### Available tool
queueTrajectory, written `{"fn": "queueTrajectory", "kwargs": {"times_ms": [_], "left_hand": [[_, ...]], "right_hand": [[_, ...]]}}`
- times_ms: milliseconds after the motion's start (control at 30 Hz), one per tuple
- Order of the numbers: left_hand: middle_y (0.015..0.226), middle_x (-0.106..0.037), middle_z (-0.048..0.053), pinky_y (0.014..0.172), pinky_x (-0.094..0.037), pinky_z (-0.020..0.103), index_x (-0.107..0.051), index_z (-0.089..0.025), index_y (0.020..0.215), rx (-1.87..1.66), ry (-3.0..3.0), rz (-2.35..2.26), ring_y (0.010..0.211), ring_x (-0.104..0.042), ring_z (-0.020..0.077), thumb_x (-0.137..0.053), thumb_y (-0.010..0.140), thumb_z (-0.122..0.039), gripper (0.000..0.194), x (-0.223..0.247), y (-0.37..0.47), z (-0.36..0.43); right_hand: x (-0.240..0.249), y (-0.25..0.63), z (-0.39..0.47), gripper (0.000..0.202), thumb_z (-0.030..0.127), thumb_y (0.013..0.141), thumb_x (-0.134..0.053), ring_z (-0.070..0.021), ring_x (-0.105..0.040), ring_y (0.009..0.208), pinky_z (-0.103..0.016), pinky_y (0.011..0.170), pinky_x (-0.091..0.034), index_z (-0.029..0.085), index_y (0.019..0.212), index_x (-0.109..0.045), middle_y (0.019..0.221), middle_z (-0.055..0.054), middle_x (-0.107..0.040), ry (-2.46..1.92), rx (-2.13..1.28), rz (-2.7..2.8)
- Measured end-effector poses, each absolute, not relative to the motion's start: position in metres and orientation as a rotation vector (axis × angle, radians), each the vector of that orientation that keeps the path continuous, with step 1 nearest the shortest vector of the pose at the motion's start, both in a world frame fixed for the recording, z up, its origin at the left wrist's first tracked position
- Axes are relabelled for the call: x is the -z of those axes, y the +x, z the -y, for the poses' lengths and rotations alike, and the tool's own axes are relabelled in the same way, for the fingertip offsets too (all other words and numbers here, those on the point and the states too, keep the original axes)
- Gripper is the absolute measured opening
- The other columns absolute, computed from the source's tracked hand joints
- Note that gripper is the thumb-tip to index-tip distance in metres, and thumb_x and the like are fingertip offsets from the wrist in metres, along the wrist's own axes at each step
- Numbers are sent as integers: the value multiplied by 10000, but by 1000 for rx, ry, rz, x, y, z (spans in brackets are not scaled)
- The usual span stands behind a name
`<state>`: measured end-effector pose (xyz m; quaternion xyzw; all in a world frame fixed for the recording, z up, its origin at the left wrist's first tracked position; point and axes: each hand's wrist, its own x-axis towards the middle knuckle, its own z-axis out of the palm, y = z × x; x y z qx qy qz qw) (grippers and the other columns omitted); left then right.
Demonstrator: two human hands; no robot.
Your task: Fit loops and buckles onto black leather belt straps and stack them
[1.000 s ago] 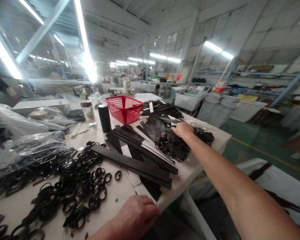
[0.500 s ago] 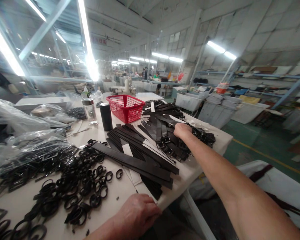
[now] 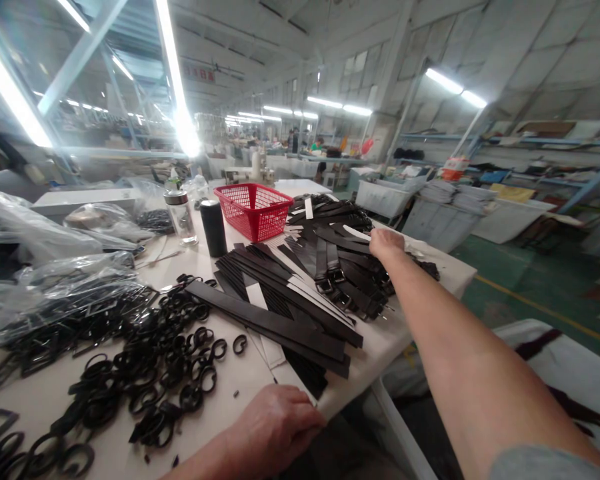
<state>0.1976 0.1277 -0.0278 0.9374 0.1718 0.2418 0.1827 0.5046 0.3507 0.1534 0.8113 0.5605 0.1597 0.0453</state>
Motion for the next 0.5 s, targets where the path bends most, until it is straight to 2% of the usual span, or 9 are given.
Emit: {"fn": "queueTrajectory", "kwargs": {"times_ms": [67, 133, 200, 267, 400, 500], "left_hand": [[754, -697, -4, 579, -375, 272, -677, -219, 918, -708, 2641, -483, 694, -640, 144, -516, 932, -227, 162, 29, 197, -128], [752, -701, -3, 575, -368, 272, -681, -219, 925, -728, 2636, -493, 681, -640, 142, -531, 921, -212, 150, 28, 197, -127], [748, -702, -1, 573, -365, 270, -679, -215, 908, -733, 2636, -507, 674, -639, 141, -536, 915, -202, 144, 27, 196, -126], [742, -700, 1, 571, -367, 266, -674, -214, 893, -742, 2634, -499, 672, -640, 142, -528, 922, -208, 149, 26, 196, -125], [720, -681, -7, 572, -376, 254, -660, -222, 884, -773, 2651, -474, 666, -637, 137, -523, 925, -221, 142, 32, 200, -127], [685, -648, -11, 541, -356, 242, -644, -216, 829, -775, 2699, -481, 626, -601, 120, -560, 884, -207, 101, 40, 203, -129]], "right_hand": [[-143, 486, -349, 386, 373, 1017, -460, -309, -619, 1148, -442, 914, -499, 119, 1249, -635, 1241, -199, -640, 2495, -490, -1704], [-129, 462, -349, 479, 494, 997, -464, -333, -617, 1161, -431, 908, -498, 127, 1243, -649, 1241, -210, -645, 2470, -428, -1739], [-112, 437, -348, 627, 661, 912, -529, -339, -643, 1112, -415, 886, -508, 115, 1181, -679, 1163, -216, -677, 2430, -318, -1766], [-96, 416, -347, 751, 734, 811, -618, -343, -651, 1094, -413, 885, -511, 88, 1191, -663, 1134, -232, -679, 2410, -245, -1768], [-80, 395, -343, 902, 661, 717, -758, -364, -587, 1198, -466, 967, -476, 63, 1352, -528, 1272, -267, -596, 2433, -244, -1730], [-83, 394, -344, 760, 524, 756, -780, -331, -566, 1215, -471, 989, -470, 98, 1338, -540, 1334, -220, -562, 2449, -208, -1673]]}}
